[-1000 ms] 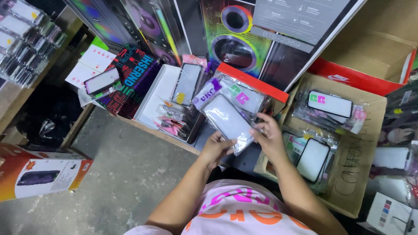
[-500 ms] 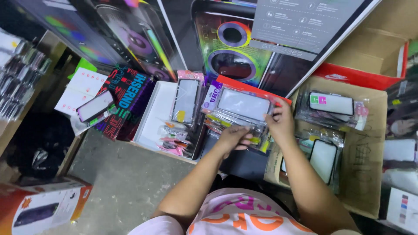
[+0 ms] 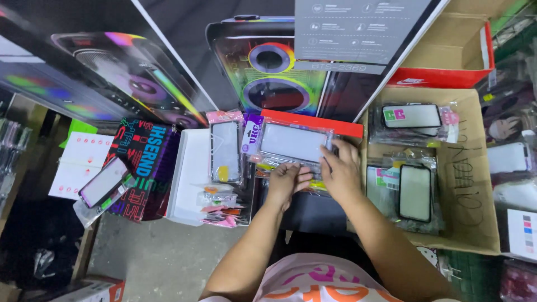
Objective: Sorting and organizing mobile phone screen protectors and related cleaning accessories.
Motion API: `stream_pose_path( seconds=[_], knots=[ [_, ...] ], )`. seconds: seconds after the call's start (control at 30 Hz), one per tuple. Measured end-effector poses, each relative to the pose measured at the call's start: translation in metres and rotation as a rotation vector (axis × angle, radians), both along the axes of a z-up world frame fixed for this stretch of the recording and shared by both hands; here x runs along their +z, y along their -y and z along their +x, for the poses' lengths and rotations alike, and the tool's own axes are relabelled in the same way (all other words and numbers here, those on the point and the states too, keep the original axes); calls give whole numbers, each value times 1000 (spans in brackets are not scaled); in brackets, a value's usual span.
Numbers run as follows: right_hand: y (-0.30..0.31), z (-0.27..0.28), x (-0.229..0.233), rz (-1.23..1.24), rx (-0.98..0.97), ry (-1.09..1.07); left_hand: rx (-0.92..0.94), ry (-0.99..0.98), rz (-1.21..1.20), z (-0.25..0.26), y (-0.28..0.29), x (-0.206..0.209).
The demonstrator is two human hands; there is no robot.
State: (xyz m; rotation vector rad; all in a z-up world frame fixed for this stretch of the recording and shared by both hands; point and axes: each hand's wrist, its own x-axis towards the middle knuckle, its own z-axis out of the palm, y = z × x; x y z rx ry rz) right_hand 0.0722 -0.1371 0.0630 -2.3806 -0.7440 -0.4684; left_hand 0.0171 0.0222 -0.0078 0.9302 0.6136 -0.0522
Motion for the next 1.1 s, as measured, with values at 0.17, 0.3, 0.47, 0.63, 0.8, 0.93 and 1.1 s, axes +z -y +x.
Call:
stream_pose_path(
  seconds=[0.17,0.3,0.47,0.63,0.8,0.93,1.1],
  knots=[
    [9,0,-1,48,85,-104,-24,-43,-12,-2,1,6],
    [33,-5,-9,232,125,-155,-276,-146,133,-5,5,20],
    [93,-6,-35,294,-41,-112,-550,-59,176,5,53,16],
    [173,10,-74,207,-291,-231,-585,61,63,19,116,-13],
    [253,37,-109,6,-497,-888,-598,37,177,38,182,-45],
    [287,52,-126,26,-553,-1091,-509,21,390,62,226,-95],
    [291,53,-105,-145,-470,-1205,-533,-433,391,77,260,-92]
  ],
)
